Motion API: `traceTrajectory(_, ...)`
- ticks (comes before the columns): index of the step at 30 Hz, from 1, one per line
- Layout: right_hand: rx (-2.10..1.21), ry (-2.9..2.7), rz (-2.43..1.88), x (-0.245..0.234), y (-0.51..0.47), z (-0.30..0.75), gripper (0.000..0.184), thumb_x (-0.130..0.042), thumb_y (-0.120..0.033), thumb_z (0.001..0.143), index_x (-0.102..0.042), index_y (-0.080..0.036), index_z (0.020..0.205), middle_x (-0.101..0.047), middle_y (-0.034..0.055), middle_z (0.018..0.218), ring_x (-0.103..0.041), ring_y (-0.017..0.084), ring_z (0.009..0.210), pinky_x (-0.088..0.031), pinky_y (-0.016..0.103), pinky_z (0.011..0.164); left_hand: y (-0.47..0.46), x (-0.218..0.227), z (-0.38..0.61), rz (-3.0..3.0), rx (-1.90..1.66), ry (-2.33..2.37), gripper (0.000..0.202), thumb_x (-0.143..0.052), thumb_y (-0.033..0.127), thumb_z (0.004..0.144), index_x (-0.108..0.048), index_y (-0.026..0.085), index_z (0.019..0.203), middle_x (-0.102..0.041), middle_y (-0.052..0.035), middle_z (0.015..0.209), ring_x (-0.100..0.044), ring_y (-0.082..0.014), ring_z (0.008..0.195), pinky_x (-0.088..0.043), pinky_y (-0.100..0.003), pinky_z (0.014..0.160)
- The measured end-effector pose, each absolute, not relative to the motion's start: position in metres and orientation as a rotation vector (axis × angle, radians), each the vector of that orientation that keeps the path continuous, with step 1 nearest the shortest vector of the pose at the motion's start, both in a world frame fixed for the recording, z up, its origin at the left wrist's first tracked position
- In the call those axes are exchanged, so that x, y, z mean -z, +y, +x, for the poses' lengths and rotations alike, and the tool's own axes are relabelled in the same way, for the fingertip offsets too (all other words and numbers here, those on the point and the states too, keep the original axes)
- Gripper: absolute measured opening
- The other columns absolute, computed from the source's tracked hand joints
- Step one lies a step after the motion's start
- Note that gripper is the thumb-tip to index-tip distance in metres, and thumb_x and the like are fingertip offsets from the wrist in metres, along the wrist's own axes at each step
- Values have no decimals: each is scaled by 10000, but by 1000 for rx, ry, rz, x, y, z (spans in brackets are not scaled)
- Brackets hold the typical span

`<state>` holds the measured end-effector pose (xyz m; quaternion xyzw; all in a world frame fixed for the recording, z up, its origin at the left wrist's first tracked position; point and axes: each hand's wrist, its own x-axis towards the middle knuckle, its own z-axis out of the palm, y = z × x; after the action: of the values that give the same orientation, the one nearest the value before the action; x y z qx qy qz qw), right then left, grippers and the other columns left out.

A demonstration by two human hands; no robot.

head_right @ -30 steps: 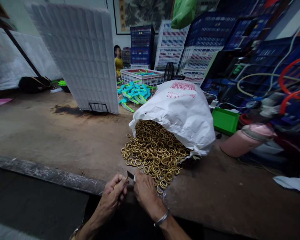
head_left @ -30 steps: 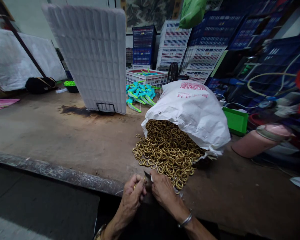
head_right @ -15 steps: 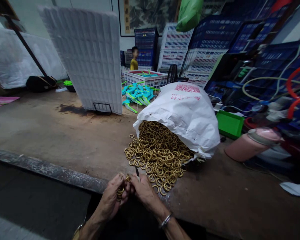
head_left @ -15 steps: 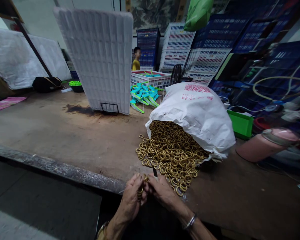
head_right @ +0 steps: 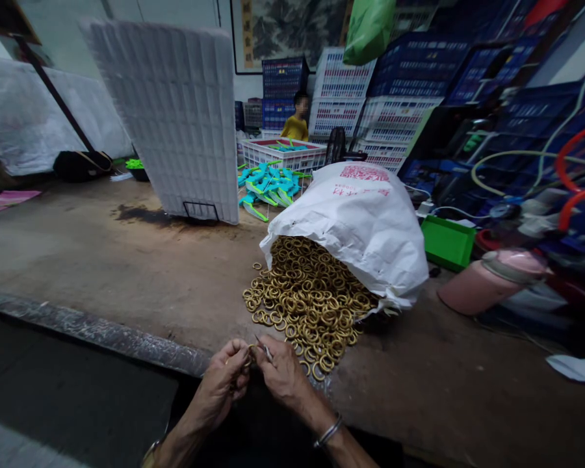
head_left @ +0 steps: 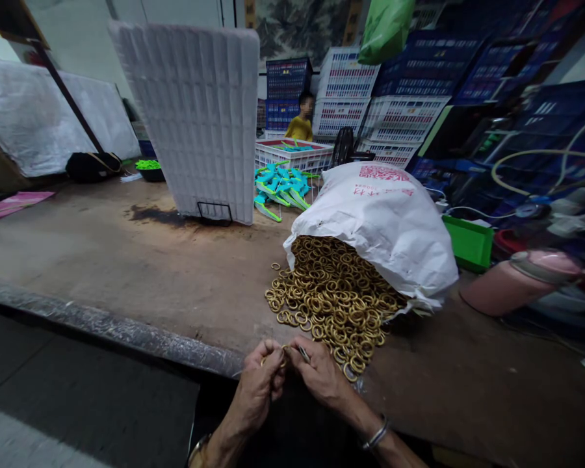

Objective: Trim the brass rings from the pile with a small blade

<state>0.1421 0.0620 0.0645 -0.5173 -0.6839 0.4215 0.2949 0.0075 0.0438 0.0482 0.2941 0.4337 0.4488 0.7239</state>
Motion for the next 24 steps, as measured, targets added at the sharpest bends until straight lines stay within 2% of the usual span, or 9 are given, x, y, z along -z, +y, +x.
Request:
traceTrajectory(4,-1363,-1598,-1423,-67,60,140,389,-378,-492,799,-433,-182,570,-384,-57,479,-352,72,459,-282,196,461,44,-51,11,821,-1031,1084,283,-564,442,731,-451,187,681,-417,86,465,-291,-35,361,-220,-153,356)
traceTrajectory(8,-1630,-1333,-1438,-59,58,137,443,-353,-574,778,-411,-196,555,-268,-100,382,-213,46,330,-158,187,344,43,-60,14,961,-1114,1106,266,-588,394,720,-486,166,630,-493,51,509,-364,-48,418,-266,-164,404)
traceTrajectory(10,-1669,-1257,-1431,-54,58,136,414,-380,-571,765,-414,-199,586,-271,-111,376,-190,41,315,-146,182,338,42,-62,14,942,-1069,1088,262,-573,394,733,-487,163,644,-505,45,531,-351,-43,414,-257,-162,397)
traceTrajectory(14,-1497,-1303,-1452,-51,62,138,296,-473,-477,729,-443,-192,656,-417,-81,474,-311,55,394,-245,180,397,40,-58,12,747,-933,1003,265,-539,436,748,-441,191,759,-498,61,575,-297,-25,377,-211,-147,364)
traceTrajectory(17,-1306,-1459,-1475,-55,66,141,229,-506,-391,710,-469,-179,631,-448,-56,548,-392,81,526,-316,194,503,40,-54,12,681,-886,983,284,-538,456,743,-411,205,781,-456,79,553,-301,-22,369,-193,-133,359)
traceTrajectory(24,-1231,-1601,-1481,-60,66,143,185,-463,-342,736,-478,-175,658,-449,-46,593,-400,97,585,-322,210,556,41,-53,12,754,-850,1038,317,-524,497,735,-407,203,743,-437,82,525,-307,-23,359,-183,-130,343)
